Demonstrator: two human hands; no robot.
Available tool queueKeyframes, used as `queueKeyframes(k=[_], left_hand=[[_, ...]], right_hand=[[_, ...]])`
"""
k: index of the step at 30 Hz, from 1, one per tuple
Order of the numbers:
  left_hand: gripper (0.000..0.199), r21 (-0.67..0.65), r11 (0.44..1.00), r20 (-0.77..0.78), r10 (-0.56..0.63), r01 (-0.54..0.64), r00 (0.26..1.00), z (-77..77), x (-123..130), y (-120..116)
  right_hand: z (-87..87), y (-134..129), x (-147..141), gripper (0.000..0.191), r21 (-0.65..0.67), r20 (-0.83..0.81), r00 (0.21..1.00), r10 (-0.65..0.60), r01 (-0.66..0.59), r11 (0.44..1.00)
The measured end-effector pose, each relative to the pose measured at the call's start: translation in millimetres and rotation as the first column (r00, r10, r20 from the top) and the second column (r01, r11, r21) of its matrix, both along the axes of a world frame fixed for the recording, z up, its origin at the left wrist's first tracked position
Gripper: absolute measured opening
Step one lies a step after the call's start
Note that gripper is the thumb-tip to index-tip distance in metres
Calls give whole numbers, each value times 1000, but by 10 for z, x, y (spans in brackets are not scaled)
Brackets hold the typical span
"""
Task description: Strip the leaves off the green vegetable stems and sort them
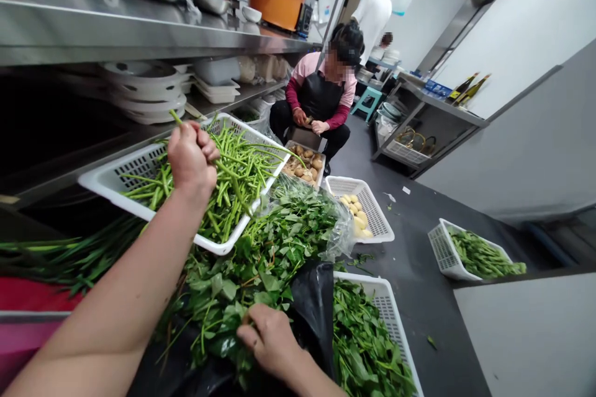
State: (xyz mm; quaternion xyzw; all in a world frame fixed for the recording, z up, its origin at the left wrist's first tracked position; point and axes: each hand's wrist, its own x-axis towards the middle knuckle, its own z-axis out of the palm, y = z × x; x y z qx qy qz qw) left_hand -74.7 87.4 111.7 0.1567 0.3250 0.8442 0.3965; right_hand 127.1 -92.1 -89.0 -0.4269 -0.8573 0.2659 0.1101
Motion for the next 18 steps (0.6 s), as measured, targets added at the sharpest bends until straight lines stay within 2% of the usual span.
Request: queueKeyframes(k=[3,4,6,8,10,11,13,15,17,18], left_hand=[[35,87,993,-140,94,-82,986,178,-72,175],[35,95,992,-153,95,-81,984,219,-89,211],[36,74,996,-139,56,-46,989,263,-112,244],[36,32,999,-104,-17,20,994,252,-102,233],[36,-16,994,-67,-108,107,992,205,-45,196],[35,-44,986,-52,-161,158,986,179,-4,176],[35,-99,957,-27,-275,271,961,152,73,151],[37,-141,933,-9,-335,331,942,174,93,170],[38,-130,962,-57,-247,238,967,232,10,247],[37,-92,988,-123,-132,122,984,262,-70,304]], right_hand=[[258,157,-14,69,-92,16,980,201,-198,976],[362,236,-13,68,-96,-21,981,194,-196,976],[577,442,-14,39,-65,-172,984,47,-59,996],[792,717,-44,21,11,-367,920,-138,153,988],[971,1035,-122,28,119,-496,844,-204,299,947],[1029,1186,-180,34,170,-507,840,-192,316,933],[1043,1411,-316,33,228,-408,903,-134,243,943],[909,1463,-442,17,196,-199,978,-65,105,975],[672,1323,-508,19,106,-2,1000,23,-22,994],[546,1199,-508,18,55,61,995,75,-78,995]])
